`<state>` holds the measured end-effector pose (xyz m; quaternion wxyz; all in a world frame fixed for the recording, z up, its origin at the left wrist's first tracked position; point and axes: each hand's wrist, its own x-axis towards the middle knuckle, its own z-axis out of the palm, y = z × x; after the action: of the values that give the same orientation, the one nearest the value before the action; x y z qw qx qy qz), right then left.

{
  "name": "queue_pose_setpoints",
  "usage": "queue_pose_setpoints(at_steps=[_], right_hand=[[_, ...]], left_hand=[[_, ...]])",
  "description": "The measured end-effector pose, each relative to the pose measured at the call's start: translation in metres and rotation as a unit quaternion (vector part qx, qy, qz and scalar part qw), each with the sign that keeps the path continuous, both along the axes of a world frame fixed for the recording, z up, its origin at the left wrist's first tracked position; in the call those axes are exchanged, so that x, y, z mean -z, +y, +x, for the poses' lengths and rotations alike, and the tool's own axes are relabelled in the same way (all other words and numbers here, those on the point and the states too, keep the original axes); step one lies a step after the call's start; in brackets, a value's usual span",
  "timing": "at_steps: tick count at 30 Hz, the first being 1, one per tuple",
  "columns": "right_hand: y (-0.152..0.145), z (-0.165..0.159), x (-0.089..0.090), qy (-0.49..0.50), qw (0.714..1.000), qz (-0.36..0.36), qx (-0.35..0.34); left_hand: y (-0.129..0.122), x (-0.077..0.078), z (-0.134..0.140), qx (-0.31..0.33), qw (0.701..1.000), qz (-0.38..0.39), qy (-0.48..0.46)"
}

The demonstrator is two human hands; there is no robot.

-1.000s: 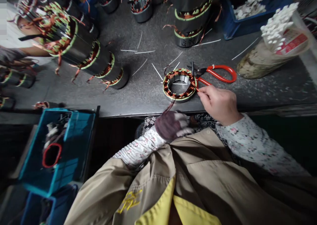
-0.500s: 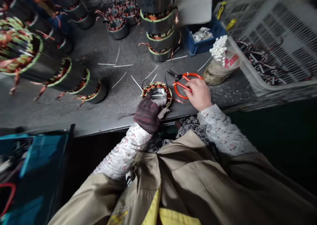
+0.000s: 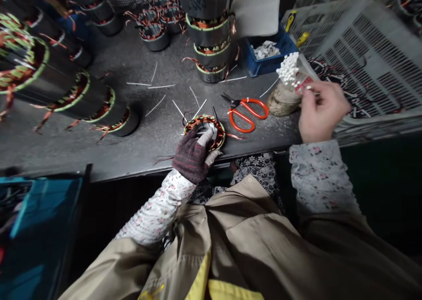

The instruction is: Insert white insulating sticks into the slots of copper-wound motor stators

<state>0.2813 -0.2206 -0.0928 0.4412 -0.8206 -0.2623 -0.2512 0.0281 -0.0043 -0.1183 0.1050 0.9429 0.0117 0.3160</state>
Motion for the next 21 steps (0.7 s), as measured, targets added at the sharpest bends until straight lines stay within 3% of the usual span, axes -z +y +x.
queue_pose_setpoints(at_steps=[3,5,7,9,13,18,21], right_hand=[[0.002,-0.049,-0.003,0.000,0.987,0.125,-0.100],[0.005,-0.083,0.001,-0.034,0.973,0.095,-0.209],[0.007,-0.111,0.012,-0.087,0.939,0.051,-0.329],[0.006,-0.127,0.026,-0.102,0.908,0.044,-0.405],[-0.001,-0.138,0.043,-0.066,0.905,0.043,-0.419],[0.019,-0.136,0.039,0.027,0.923,-0.005,-0.384],[0.039,-0.134,0.038,0.097,0.929,0.030,-0.356]], left_hand=[[-0.006,0.001,0.002,-0.022,1.000,0.013,0.001],[-0.009,0.001,0.003,-0.029,0.999,0.014,0.014],[-0.011,0.001,0.003,-0.041,0.999,0.011,0.026],[-0.012,0.002,0.002,-0.053,0.998,0.006,0.039],[-0.011,0.002,0.001,-0.055,0.997,-0.004,0.057],[-0.010,0.004,0.006,-0.038,0.995,-0.044,0.081],[-0.014,0.005,0.006,-0.054,0.993,-0.082,0.062]])
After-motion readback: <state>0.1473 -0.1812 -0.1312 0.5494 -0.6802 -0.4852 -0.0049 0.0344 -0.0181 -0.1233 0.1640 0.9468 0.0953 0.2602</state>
